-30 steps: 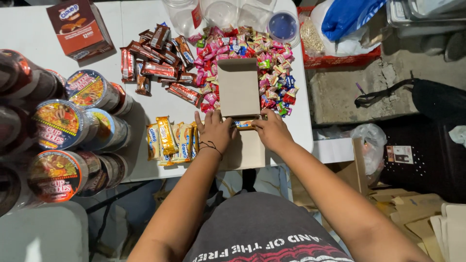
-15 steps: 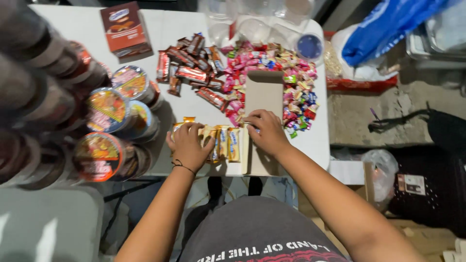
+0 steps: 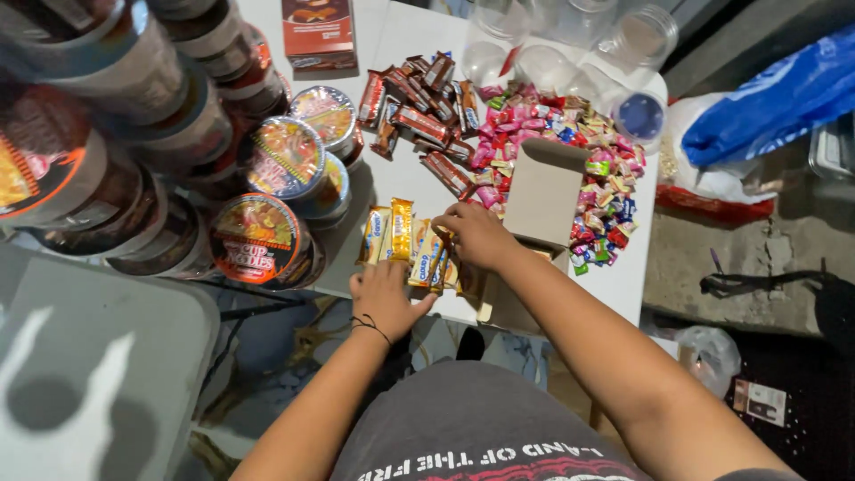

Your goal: The person sorts individually wrapped snack bars and candies on a white table, aligns the snack bars into rows, and places them one by one into an open cardboard box, pressing them to fit neatly. The person continues filling the box with the remaining bars through the end of the clip.

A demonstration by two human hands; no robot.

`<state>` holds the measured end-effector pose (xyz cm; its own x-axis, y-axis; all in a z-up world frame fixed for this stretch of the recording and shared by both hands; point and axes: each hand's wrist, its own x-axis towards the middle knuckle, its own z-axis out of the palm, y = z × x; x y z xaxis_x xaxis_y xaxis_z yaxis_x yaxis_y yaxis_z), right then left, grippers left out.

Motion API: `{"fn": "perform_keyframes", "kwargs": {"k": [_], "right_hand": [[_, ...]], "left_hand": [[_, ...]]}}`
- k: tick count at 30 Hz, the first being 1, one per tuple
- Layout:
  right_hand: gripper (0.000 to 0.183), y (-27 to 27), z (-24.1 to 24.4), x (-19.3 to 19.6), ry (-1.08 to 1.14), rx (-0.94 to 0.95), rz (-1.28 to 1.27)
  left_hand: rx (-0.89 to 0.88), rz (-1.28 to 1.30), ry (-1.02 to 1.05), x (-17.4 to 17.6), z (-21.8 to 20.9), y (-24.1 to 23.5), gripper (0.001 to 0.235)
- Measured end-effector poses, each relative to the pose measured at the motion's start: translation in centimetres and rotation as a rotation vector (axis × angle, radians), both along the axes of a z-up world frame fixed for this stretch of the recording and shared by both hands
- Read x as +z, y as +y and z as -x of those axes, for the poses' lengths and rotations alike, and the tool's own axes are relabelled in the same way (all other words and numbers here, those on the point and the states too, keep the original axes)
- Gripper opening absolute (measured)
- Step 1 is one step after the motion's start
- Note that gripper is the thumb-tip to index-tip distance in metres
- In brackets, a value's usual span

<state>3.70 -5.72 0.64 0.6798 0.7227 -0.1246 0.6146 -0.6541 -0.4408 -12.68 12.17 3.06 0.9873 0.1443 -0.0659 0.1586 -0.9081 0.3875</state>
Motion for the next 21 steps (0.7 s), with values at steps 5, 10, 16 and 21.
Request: {"fn": "perform_keyframes", "kwargs": {"k": [5,10,16,21], "right_hand": [[0.063,0.2,-0.1,-0.9,0.004,0.028,0.001],[0.059,0.6,0.4,0.3,0.030,0.005,0.011],[0.063,0.5,1.0,0.5,0.023,0.040,0.012],[0.060,-0.3,1.1,0.6,-0.050,0.044,-0.010]], "left_hand": [[0.013,0.008,0.001,-1.2,0.3,-0.3,0.067],[0.011,0.000,0.042,-1.5,-0.1,-0.4,0.063],[0.030,-0.006,0.040,-2.6,0.4,-0.9,0.057],[0.074,0.038,-0.037,-3.0,0.7,-1.2,0.051]]}}
